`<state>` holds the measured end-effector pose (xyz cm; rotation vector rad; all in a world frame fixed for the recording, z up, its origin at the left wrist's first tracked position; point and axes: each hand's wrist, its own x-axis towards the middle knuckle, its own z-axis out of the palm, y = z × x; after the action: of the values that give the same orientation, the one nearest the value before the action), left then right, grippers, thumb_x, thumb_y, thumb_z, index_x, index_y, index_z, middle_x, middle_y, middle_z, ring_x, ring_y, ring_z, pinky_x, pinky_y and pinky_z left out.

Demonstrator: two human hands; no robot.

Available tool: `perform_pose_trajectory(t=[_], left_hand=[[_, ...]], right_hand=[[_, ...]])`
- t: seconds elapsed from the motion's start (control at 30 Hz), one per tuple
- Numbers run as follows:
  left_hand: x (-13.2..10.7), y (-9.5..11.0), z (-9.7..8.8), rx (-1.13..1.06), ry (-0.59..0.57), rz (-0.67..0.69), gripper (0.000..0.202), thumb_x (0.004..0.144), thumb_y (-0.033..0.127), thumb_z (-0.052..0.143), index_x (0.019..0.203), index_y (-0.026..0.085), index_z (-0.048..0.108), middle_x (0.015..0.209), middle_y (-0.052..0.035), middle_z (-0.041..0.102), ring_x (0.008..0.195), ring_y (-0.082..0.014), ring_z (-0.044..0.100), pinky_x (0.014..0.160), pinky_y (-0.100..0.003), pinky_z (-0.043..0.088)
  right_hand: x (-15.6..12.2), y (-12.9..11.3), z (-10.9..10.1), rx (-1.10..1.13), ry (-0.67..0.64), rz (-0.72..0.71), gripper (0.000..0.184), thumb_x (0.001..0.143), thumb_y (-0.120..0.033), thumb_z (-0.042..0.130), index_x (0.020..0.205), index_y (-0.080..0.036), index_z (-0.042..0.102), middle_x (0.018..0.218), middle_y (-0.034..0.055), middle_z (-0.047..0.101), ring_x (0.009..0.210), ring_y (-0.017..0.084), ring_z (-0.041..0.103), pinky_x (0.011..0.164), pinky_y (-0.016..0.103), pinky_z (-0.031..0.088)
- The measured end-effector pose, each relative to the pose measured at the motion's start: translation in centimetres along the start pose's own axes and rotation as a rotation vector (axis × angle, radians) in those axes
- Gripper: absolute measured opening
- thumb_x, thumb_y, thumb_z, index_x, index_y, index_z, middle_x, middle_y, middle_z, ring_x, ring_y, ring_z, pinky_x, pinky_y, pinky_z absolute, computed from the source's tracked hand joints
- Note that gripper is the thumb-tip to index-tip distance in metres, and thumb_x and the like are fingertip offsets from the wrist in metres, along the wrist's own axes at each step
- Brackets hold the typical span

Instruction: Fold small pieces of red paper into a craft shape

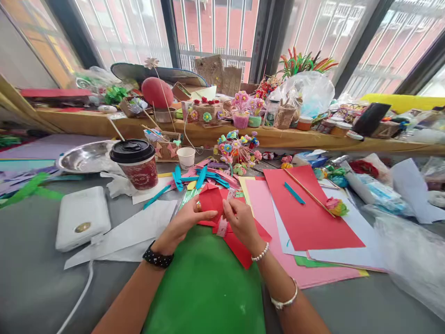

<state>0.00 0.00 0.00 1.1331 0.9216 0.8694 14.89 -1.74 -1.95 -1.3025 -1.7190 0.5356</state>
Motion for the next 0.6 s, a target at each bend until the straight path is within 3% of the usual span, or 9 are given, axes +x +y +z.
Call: perform_pose_trajectory(t=[0.23, 0.4, 0.6], left_hand=[[0.31, -0.58, -0.39, 0.0, 0.059, 0.01, 0.055, 0.048, 0.028, 0.072, 0.095, 0.015, 0.047, 0.056, 0.0044, 0.055, 0.053, -0.0113, 0.055, 0.047, -0.019, 0.038], [0.24, -0.35, -0.18, -0.009, 0.057, 0.013, 0.054, 0.045, 0.028, 0.073, 0.092, 0.015, 0.048, 0.061, 0.0019, 0.059, 0.057, -0.0135, 0.057, 0.052, -0.021, 0.04], [0.55, -0.72, -0.55, 0.024, 0.13, 0.052, 0.046, 0.048, 0.031, 0.071, 0.086, 0.014, 0.05, 0.066, 0.0002, 0.059, 0.062, -0.0145, 0.057, 0.053, -0.022, 0.04]], right_hand=[[0.11, -0.43, -0.17, -0.031, -0.027, -0.07, 0.027, 0.079, -0.034, 0.042, 0.057, -0.018, 0.044, 0.052, -0.0028, 0.044, 0.049, 0.01, 0.041, 0.047, 0.021, 0.032], [0.09, -0.4, -0.14, 0.006, -0.044, -0.022, 0.036, 0.084, -0.034, 0.03, 0.055, -0.018, 0.043, 0.049, -0.0021, 0.045, 0.046, 0.01, 0.043, 0.047, 0.022, 0.033], [-0.06, -0.63, -0.27, 0.022, -0.155, -0.083, 0.024, 0.075, -0.035, 0.049, 0.059, -0.017, 0.047, 0.054, -0.0021, 0.048, 0.051, 0.01, 0.043, 0.048, 0.021, 0.034]])
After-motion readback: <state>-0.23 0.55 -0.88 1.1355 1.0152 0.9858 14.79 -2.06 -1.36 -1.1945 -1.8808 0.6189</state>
